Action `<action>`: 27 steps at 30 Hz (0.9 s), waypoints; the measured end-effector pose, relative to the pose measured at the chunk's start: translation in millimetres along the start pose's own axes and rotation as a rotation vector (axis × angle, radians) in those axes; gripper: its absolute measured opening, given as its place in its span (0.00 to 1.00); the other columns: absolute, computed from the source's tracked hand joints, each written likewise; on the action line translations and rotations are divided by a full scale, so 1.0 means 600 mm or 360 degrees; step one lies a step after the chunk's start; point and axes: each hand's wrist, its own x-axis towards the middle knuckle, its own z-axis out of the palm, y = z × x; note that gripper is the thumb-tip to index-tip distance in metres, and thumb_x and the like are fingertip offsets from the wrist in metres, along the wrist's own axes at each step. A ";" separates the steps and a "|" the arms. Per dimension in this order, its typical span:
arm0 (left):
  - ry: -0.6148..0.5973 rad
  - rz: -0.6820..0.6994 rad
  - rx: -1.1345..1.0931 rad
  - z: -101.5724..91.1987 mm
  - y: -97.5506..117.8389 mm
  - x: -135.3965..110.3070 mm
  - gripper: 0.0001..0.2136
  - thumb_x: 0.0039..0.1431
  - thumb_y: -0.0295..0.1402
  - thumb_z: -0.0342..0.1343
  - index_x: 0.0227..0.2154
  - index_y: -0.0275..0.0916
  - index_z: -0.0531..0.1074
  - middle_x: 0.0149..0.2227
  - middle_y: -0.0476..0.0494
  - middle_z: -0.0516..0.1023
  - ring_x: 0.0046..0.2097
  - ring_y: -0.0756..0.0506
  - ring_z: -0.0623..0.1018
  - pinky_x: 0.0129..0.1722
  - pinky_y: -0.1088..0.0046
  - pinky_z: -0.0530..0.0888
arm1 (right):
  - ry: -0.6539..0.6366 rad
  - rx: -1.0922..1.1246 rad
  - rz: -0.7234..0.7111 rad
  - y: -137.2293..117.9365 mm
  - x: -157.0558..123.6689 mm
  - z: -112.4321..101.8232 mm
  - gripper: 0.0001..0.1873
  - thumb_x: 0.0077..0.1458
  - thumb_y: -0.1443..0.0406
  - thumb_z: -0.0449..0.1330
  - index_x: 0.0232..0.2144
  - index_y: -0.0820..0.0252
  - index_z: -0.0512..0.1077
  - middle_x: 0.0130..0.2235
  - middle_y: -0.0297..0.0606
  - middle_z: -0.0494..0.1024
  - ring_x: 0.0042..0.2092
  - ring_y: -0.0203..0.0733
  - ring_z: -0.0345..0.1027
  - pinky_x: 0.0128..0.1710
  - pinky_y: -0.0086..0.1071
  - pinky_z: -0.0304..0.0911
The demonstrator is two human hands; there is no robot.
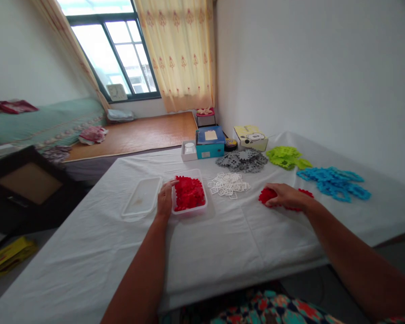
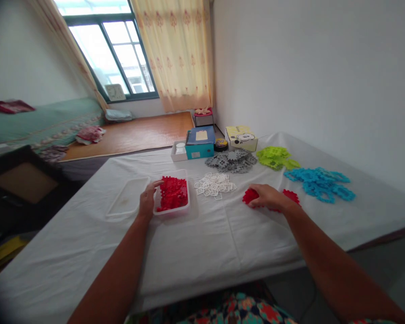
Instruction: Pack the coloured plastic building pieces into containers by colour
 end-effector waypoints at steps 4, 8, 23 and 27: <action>-0.0009 0.0008 0.0000 0.002 -0.004 0.001 0.23 0.66 0.45 0.39 0.41 0.39 0.78 0.50 0.41 0.77 0.55 0.42 0.73 0.59 0.60 0.65 | 0.0127 0.0424 -0.0341 -0.120 0.024 0.006 0.24 0.52 0.53 0.61 0.47 0.61 0.68 0.38 0.41 0.78 0.35 0.42 0.71 0.34 0.33 0.65; -0.0003 0.0049 -0.0008 0.001 -0.010 -0.001 0.23 0.67 0.44 0.39 0.41 0.38 0.78 0.49 0.40 0.77 0.55 0.42 0.73 0.59 0.59 0.64 | 0.0276 0.0587 -0.0754 -0.281 0.076 0.049 0.29 0.54 0.54 0.62 0.55 0.60 0.63 0.44 0.42 0.76 0.40 0.42 0.71 0.41 0.35 0.66; -0.0027 0.0163 0.0015 -0.001 0.009 0.000 0.21 0.66 0.44 0.42 0.42 0.39 0.78 0.47 0.40 0.79 0.53 0.42 0.74 0.58 0.60 0.66 | 0.0248 -0.0332 -0.1145 -0.381 0.167 0.166 0.17 0.65 0.56 0.51 0.51 0.47 0.74 0.58 0.33 0.72 0.55 0.49 0.62 0.53 0.46 0.60; -0.0054 0.0170 0.0030 -0.003 0.009 0.000 0.20 0.66 0.43 0.43 0.41 0.39 0.78 0.47 0.41 0.79 0.53 0.42 0.74 0.59 0.60 0.66 | 0.0207 -0.0413 -0.1093 -0.389 0.158 0.164 0.20 0.65 0.54 0.49 0.56 0.44 0.70 0.60 0.32 0.69 0.59 0.52 0.57 0.54 0.49 0.59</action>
